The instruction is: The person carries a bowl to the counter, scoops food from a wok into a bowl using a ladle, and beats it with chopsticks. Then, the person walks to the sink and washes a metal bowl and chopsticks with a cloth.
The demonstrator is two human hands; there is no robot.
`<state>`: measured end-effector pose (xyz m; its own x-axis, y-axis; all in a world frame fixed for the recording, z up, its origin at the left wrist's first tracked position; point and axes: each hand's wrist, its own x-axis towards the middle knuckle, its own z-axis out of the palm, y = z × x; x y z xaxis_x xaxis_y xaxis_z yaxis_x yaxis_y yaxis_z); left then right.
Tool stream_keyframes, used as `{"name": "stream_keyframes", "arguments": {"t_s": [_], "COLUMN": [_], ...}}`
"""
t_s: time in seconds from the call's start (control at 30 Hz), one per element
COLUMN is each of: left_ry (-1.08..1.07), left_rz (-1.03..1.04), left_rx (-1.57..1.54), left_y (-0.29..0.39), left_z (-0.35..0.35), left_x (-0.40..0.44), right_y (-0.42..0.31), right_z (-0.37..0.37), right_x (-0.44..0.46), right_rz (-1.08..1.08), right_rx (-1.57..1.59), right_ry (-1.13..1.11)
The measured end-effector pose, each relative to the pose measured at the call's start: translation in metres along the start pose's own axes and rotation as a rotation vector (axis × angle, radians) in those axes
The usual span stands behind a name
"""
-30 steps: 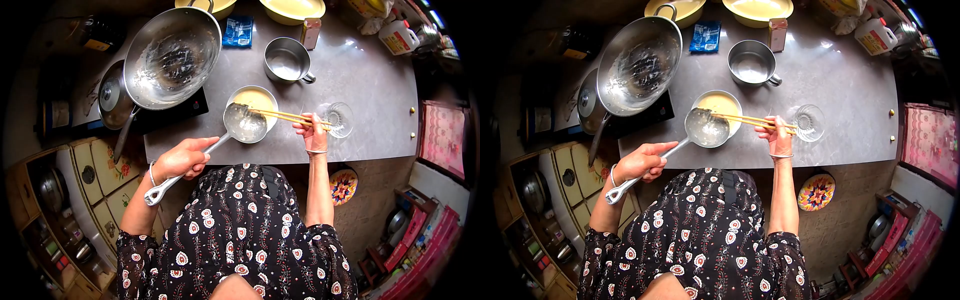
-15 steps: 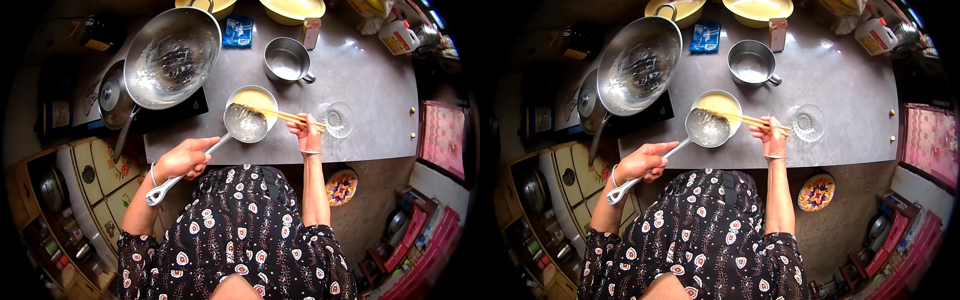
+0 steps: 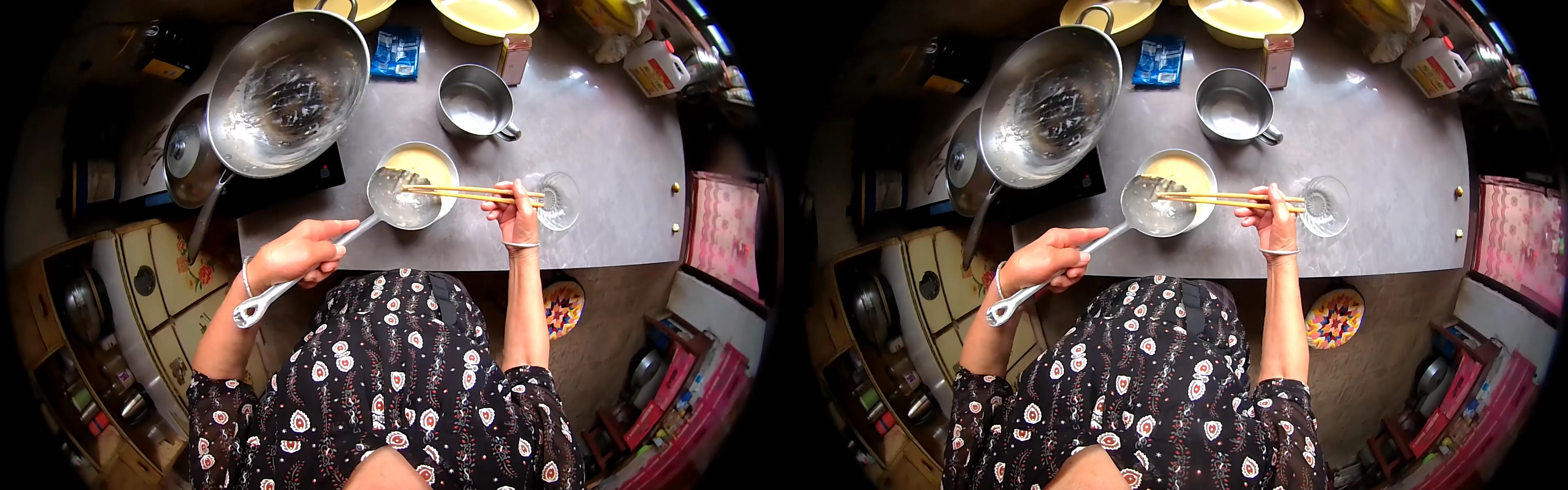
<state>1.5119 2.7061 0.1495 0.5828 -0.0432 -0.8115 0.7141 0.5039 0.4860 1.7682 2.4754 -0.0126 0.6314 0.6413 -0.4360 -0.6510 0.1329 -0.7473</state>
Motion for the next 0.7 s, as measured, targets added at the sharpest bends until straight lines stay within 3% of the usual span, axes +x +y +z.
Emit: {"name": "stream_keyframes", "arguments": {"t_s": [0.37,0.7], "left_ry": [0.021,0.025], "left_rz": [0.079,0.244], "left_rx": [0.137,0.557], "left_y": [0.002,0.021], "left_z": [-0.007,0.003], "left_x": [0.000,-0.007], "right_y": [0.009,-0.048], "right_z": [0.007,0.014], "right_x": [-0.021,0.014], "right_rz": [0.012,-0.020], "right_rx": [0.034,-0.213], "right_ry": [0.066,-0.130]}}
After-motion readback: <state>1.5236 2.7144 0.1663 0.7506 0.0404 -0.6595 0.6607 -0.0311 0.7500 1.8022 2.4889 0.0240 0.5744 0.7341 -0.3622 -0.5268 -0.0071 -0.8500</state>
